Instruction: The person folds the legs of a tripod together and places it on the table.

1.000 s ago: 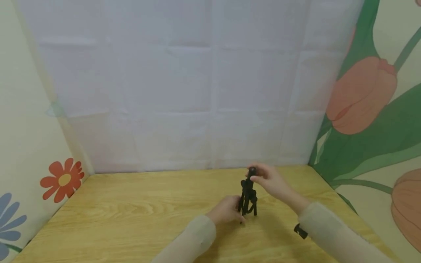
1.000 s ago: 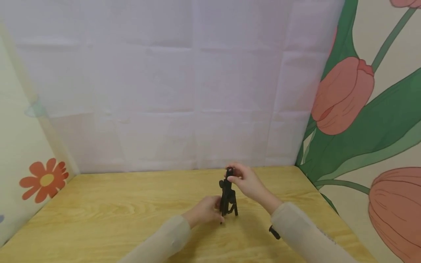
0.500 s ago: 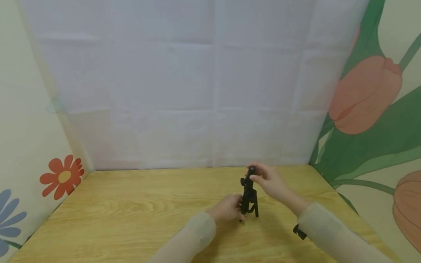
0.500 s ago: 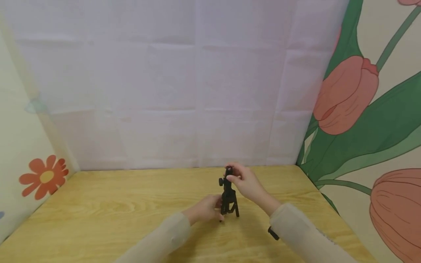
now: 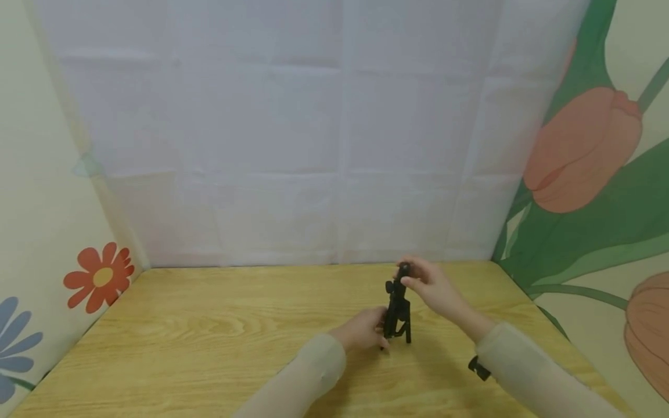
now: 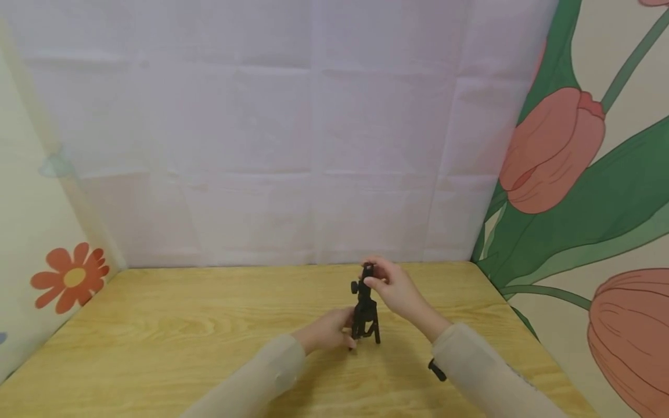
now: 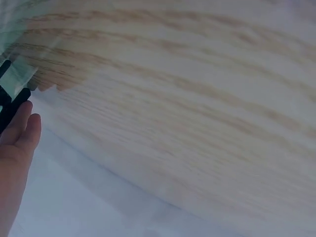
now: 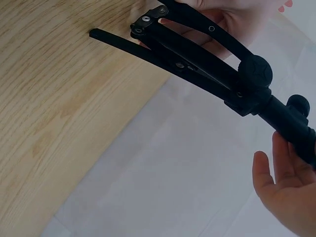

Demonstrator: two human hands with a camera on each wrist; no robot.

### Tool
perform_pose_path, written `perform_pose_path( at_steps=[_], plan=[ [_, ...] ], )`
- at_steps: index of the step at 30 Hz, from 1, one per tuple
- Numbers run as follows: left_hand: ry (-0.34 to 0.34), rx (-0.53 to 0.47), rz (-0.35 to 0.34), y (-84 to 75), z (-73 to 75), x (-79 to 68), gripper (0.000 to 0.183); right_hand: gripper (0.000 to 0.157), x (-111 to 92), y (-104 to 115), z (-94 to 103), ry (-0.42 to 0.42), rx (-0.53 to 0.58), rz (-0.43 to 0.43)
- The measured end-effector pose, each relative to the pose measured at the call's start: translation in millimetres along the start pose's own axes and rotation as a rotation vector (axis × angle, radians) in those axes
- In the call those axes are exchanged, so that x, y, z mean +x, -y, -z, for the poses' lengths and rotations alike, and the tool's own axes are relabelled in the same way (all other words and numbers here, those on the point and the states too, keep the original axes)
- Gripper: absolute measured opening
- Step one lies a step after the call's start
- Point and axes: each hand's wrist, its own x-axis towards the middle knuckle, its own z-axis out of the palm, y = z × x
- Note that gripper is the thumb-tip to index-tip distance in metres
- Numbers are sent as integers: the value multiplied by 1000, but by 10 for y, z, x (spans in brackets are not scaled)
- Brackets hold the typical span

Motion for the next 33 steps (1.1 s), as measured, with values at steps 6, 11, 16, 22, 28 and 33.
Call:
perform_pose_path(
  at_steps=[6, 11, 16, 22, 28, 33],
  plan=[
    [20, 38, -7, -12, 10, 6, 49, 31, -7, -7, 20, 4, 19, -5],
    [34, -35, 38, -18, 16, 25, 52, 32, -6, -15, 32, 3, 23, -3],
    [45, -5, 45, 12, 2, 54, 60, 32, -11, 0, 32, 6, 10, 9],
    [35, -22, 27, 61, -14, 54, 63, 32, -16, 17, 24, 14, 0, 17],
    [35, 45, -32, 69, -9, 76, 61, 31, -18, 8, 27, 0, 0, 25],
    [33, 33, -26, 69, -20, 77, 62, 32, -19, 12, 26, -8, 9, -4]
  ],
)
